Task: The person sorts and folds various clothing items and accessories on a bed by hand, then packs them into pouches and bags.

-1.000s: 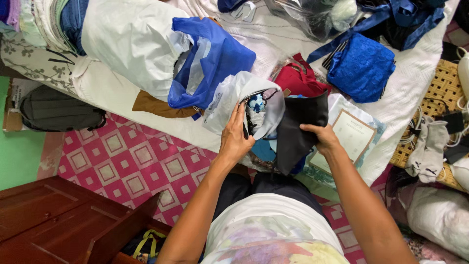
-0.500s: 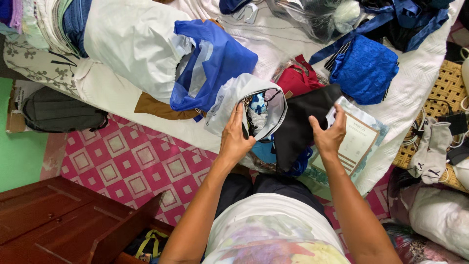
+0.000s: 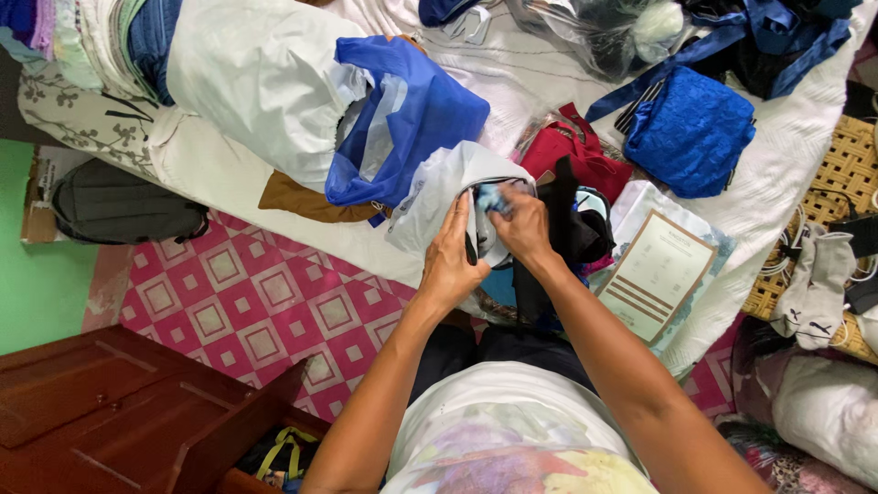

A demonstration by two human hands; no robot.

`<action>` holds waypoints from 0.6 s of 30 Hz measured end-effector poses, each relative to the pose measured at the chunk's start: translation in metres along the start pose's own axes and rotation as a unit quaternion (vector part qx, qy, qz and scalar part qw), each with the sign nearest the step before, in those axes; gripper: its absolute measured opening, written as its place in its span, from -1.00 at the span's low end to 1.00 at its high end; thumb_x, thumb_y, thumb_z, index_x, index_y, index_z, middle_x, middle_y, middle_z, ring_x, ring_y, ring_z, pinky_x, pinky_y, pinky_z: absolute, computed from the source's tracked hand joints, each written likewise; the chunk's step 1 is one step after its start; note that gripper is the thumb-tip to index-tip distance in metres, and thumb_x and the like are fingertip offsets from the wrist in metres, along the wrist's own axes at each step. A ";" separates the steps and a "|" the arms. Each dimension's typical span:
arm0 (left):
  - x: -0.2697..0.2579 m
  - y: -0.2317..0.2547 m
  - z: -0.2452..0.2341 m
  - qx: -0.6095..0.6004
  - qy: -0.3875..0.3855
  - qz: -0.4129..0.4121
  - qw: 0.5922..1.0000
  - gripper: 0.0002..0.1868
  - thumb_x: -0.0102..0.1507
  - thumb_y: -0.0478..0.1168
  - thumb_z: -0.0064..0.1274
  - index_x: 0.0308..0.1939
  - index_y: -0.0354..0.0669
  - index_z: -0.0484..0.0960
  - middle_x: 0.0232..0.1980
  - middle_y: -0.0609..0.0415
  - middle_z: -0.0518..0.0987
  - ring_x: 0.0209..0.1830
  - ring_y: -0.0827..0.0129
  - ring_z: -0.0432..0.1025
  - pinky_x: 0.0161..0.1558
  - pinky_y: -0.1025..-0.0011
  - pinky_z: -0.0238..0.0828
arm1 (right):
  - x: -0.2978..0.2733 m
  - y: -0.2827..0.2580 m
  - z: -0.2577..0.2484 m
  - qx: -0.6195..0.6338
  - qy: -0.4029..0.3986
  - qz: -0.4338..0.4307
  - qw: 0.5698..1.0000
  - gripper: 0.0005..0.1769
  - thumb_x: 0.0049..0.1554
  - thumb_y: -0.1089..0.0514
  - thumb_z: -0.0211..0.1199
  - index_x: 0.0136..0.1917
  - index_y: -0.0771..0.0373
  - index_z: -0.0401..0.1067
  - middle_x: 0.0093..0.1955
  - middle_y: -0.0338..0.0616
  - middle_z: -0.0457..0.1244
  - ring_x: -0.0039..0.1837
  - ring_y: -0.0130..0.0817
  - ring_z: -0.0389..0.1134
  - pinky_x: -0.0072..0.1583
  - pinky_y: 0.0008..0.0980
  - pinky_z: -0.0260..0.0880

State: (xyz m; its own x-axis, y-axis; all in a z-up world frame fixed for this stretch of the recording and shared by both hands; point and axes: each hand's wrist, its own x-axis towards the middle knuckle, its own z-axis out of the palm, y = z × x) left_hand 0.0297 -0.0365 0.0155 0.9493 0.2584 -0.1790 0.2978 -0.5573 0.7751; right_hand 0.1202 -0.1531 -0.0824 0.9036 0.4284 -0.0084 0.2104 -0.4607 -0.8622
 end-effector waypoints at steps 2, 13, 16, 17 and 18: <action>0.004 -0.006 -0.005 0.003 0.018 0.019 1.000 0.06 -0.15 -0.38 0.11 0.43 -0.39 0.00 0.41 -0.37 0.15 0.41 -0.12 0.11 0.35 0.25 0.10 | -0.003 0.003 0.004 0.026 0.012 -0.083 0.996 -0.74 -0.09 0.33 0.32 -0.06 0.26 0.49 -0.08 -0.08 0.34 -0.21 -0.30 0.39 -0.18 -0.37 0.39; 0.000 -0.051 0.000 0.037 0.021 -0.023 0.999 0.10 -0.17 -0.34 0.21 0.41 -0.40 0.02 0.38 -0.35 0.21 0.38 -0.10 0.16 0.32 0.29 0.13 | -0.052 -0.021 -0.029 0.034 -0.036 -0.092 0.995 -0.73 -0.05 0.33 0.30 -0.03 0.20 0.49 -0.13 -0.14 0.30 -0.20 -0.32 0.37 -0.13 -0.37 0.39; -0.001 -0.049 0.002 0.054 0.037 -0.007 0.998 0.07 -0.16 -0.34 0.24 0.38 -0.41 0.05 0.38 -0.39 0.20 0.38 -0.13 0.14 0.32 0.26 0.11 | -0.065 0.000 -0.038 0.024 0.089 -0.044 0.995 -0.83 0.06 0.33 0.26 -0.04 0.20 0.49 -0.18 -0.15 0.29 -0.19 -0.40 0.35 -0.14 -0.44 0.36; 0.000 -0.047 0.002 0.054 0.036 -0.007 0.998 0.07 -0.16 -0.34 0.24 0.38 -0.41 0.05 0.38 -0.39 0.20 0.38 -0.13 0.14 0.32 0.26 0.11 | -0.071 0.015 -0.040 0.015 0.158 0.006 0.987 -0.88 0.09 0.32 0.25 -0.06 0.22 0.48 -0.18 -0.15 0.27 -0.20 -0.41 0.32 -0.13 -0.44 0.33; 0.000 -0.045 0.002 0.042 0.027 -0.010 0.999 0.08 -0.16 -0.34 0.23 0.39 -0.41 0.03 0.36 -0.38 0.21 0.36 -0.12 0.16 0.32 0.27 0.12 | -0.077 0.035 -0.044 0.006 0.226 0.056 0.973 -0.93 0.13 0.30 0.25 -0.07 0.24 0.47 -0.19 -0.15 0.24 -0.20 -0.41 0.28 -0.11 -0.45 0.30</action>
State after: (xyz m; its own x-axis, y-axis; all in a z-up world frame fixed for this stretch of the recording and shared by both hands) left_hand 0.0165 -0.0129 -0.0207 0.9373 0.3102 -0.1588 0.3253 -0.6154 0.7179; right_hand 0.0745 -0.2364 -0.0893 0.9929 -0.0100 0.1188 0.0998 -0.4754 -0.8741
